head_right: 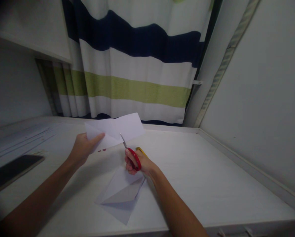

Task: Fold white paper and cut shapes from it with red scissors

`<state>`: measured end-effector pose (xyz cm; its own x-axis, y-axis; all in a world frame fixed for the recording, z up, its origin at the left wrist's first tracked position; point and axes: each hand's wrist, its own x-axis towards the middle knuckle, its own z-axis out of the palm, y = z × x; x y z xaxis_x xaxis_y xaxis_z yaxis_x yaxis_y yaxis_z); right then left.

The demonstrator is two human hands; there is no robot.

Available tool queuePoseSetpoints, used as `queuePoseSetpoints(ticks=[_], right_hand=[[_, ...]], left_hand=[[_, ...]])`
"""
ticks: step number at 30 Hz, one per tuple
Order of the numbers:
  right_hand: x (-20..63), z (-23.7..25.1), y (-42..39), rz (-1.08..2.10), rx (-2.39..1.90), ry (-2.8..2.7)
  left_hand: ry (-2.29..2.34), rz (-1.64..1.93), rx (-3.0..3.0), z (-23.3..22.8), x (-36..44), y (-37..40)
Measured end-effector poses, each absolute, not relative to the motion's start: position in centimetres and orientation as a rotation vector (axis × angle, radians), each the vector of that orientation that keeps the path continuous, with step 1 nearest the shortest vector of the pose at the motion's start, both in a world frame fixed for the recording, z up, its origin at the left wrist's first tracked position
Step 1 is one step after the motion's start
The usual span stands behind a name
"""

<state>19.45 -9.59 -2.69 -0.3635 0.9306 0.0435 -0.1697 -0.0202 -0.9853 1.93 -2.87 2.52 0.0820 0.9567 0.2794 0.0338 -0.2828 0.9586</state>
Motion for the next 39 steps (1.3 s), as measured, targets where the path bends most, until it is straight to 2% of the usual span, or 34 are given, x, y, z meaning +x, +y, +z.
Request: queuePoseSetpoints(ticks=[21, 30, 39], right_hand=[[19.5, -2.8, -9.4, 1.419, -0.969, -1.427], [19.6, -2.4, -9.7, 1.443, -0.981, -1.475], [19.9, -2.0, -9.7, 1.491, -1.239, -1.454]], left_hand=[[1.051, 1.324, 1.525, 2.2, 1.8, -2.6], [1.108, 1.455, 1.519, 1.4, 1.6, -1.4], [1.491, 1.614, 1.803, 1.6, 0.5, -0.5]])
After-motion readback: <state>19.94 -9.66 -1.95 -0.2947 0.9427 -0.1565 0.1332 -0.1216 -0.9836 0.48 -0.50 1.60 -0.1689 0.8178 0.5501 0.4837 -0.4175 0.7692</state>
